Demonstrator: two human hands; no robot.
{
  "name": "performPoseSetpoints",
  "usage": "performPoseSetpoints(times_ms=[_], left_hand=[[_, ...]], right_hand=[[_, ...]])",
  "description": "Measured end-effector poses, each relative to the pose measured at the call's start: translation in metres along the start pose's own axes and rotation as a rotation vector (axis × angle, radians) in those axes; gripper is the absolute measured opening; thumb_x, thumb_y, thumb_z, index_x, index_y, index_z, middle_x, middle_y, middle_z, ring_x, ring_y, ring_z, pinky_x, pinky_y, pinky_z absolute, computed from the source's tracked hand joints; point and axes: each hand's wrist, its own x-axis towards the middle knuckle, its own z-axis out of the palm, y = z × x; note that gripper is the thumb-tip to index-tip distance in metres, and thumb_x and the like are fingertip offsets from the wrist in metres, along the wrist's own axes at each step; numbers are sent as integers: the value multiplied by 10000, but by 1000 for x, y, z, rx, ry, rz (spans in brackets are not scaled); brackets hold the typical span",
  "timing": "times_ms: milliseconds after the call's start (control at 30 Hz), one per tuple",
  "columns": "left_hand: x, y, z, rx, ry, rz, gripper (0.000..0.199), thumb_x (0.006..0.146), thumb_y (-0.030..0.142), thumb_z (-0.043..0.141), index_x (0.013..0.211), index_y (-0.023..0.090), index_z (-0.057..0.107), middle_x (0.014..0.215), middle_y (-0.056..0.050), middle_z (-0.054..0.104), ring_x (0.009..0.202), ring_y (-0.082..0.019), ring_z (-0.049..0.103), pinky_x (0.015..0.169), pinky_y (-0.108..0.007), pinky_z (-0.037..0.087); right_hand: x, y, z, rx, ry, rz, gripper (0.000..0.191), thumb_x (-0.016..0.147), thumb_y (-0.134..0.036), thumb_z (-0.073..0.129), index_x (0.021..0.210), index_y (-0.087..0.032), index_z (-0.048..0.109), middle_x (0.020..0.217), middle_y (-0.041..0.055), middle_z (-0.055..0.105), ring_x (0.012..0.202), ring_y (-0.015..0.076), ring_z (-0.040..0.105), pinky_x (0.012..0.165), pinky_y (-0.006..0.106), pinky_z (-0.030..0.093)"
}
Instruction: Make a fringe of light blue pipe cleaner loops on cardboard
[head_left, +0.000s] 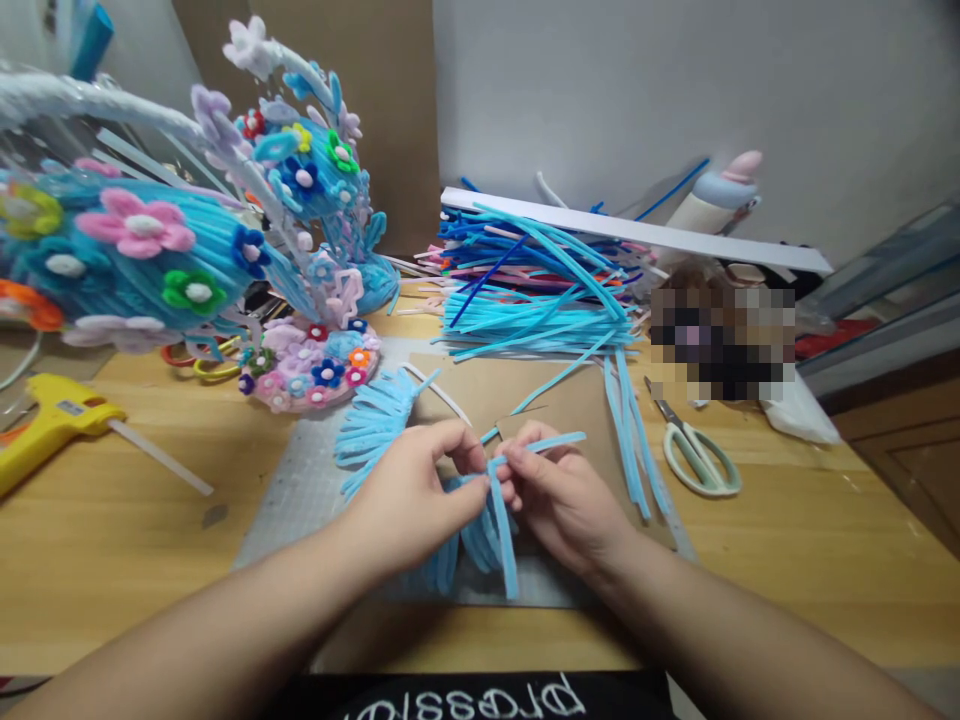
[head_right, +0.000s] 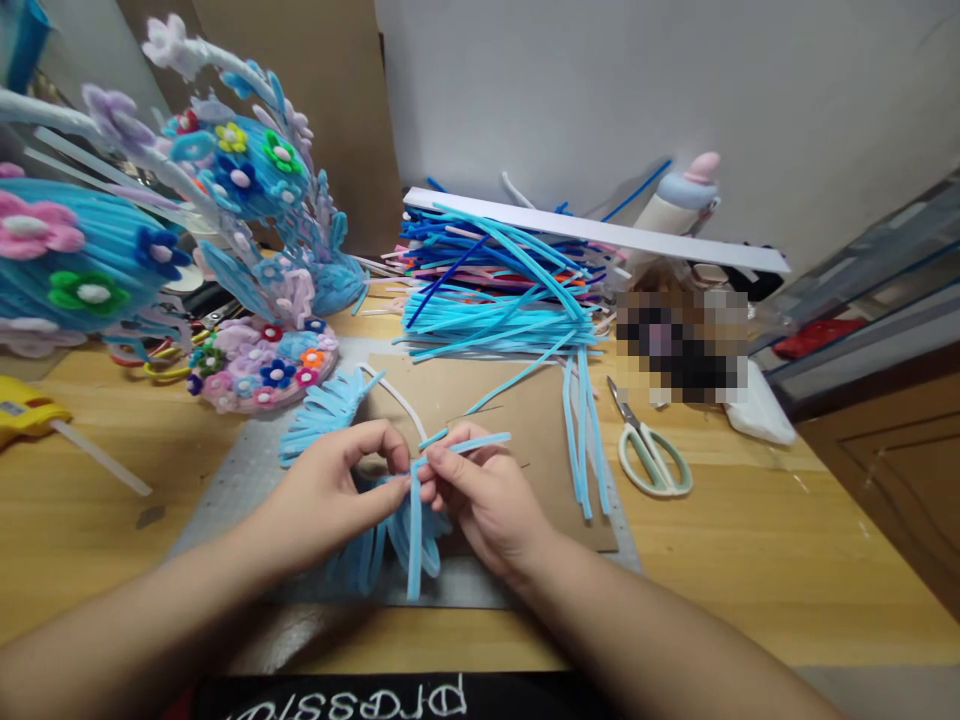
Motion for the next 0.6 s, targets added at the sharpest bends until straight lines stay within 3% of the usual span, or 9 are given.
performPoseSetpoints(times_ms=[267,600], left_hand=[[-3,-1,1,146,69,159,65,730,181,606,785,203,579,797,20,624,800,-159,546,744,-294,386],[-2,-3,-2,142,-8,225,41,759,202,589,762,187,551,756,31,594,745,-132,525,697,-260,374]], right_hand=[[5,-3,-5,262,-66,161,249,729,-268,712,696,-163,489,613,-42,579,479,22,505,483,111,418],[5,-1,-5,329,-78,235,234,719,-256,721,687,-155,513,585,-46,566,451,19,483,475,105,442]])
